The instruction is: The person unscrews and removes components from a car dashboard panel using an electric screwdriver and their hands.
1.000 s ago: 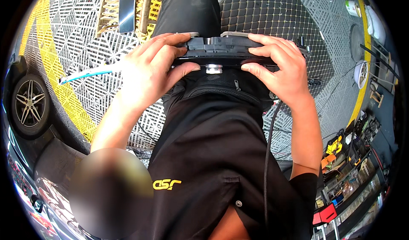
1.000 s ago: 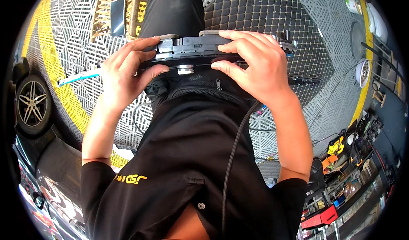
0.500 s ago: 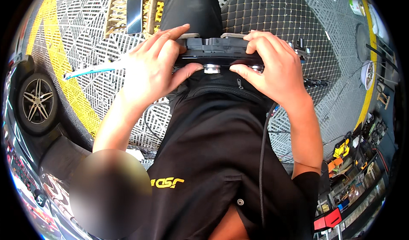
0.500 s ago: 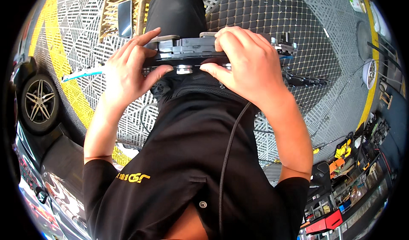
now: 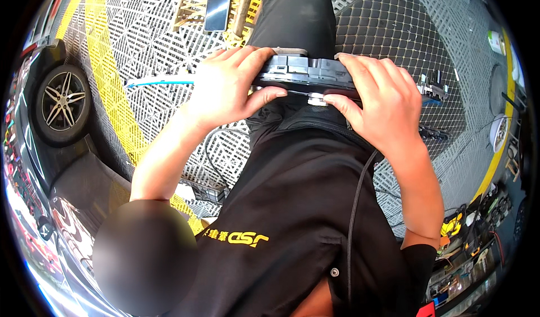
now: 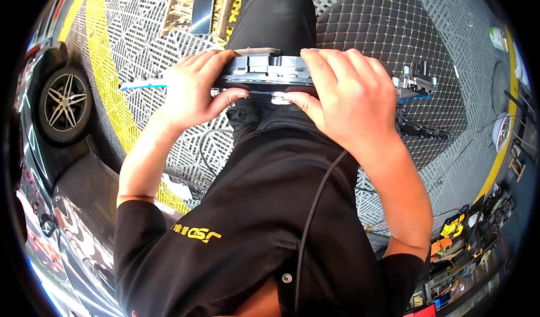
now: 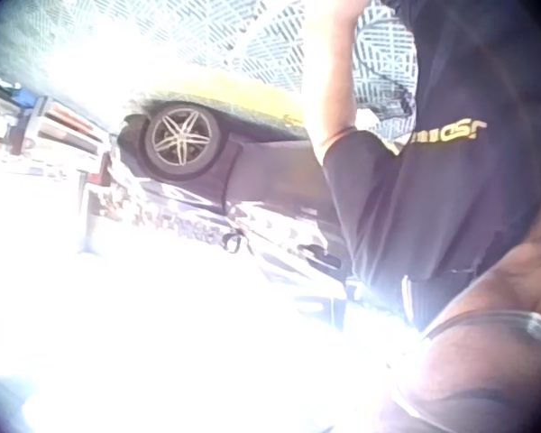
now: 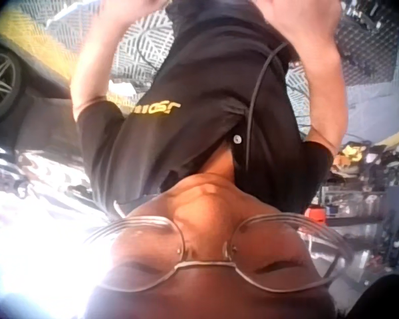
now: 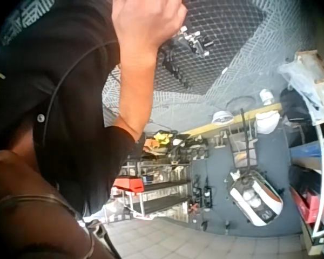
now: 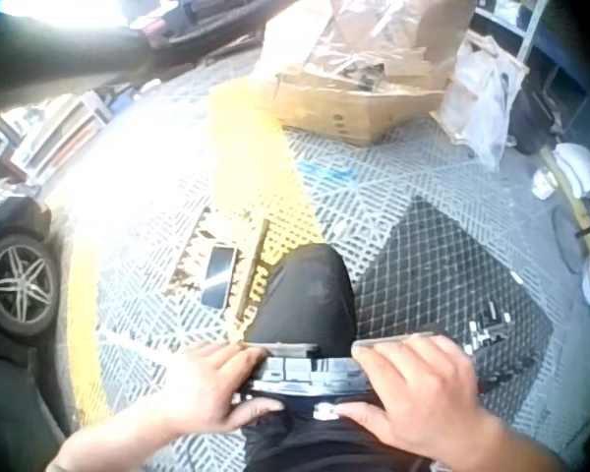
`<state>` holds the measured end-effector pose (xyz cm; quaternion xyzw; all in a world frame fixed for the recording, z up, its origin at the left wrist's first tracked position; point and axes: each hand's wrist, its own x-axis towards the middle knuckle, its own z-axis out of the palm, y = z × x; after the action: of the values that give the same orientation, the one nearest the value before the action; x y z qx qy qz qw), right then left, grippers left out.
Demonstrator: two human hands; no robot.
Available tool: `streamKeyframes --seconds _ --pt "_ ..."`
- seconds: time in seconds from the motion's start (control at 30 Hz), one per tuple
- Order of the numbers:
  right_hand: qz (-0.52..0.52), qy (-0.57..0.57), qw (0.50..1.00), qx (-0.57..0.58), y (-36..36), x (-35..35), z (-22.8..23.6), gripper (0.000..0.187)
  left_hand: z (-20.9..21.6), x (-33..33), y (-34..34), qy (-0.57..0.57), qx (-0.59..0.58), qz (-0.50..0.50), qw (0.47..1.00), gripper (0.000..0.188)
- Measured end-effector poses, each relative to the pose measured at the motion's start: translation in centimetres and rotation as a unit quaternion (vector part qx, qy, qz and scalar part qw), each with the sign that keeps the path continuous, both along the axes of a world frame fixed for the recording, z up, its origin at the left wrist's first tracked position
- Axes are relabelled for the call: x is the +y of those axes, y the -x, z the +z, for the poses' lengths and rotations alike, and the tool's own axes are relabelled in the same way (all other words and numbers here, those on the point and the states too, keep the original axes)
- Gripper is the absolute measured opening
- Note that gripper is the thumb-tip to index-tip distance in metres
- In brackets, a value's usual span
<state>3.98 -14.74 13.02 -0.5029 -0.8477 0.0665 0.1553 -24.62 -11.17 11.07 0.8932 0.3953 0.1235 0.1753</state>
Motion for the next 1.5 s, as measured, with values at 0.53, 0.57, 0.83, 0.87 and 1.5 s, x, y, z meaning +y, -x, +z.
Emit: streamKeyframes --seconds 0.53,0.57,0.83,0.87,1.5 --pt "0.039 0.219 0.973 0.063 -3.8 7.8 -0.3 0.062 0.0 8.0 3.2 0.367 -0.045 0.045 0.928 0.058" --pt "0.050 0.252 0.963 0.077 -4.0 8.2 0.1 0.060 -0.4 8.0 3.3 0.407 -0.104 0.036 0.907 0.064" --pt "-0.011 0.284 0.949 0.138 -6.7 9.9 0.1 0.051 -1.5 9.4 3.5 0.337 -0.124 0.061 0.931 0.055" --pt "-0.052 0.348 0.928 0.120 -6.6 10.4 0.7 0.050 -1.9 10.1 3.8 0.315 -0.105 0.053 0.942 0.057" --pt "-0.069 0.393 0.890 0.221 -10.0 10.7 -0.8 0.046 -2.6 13.0 6.3 0.509 -0.125 -0.006 0.852 0.077"
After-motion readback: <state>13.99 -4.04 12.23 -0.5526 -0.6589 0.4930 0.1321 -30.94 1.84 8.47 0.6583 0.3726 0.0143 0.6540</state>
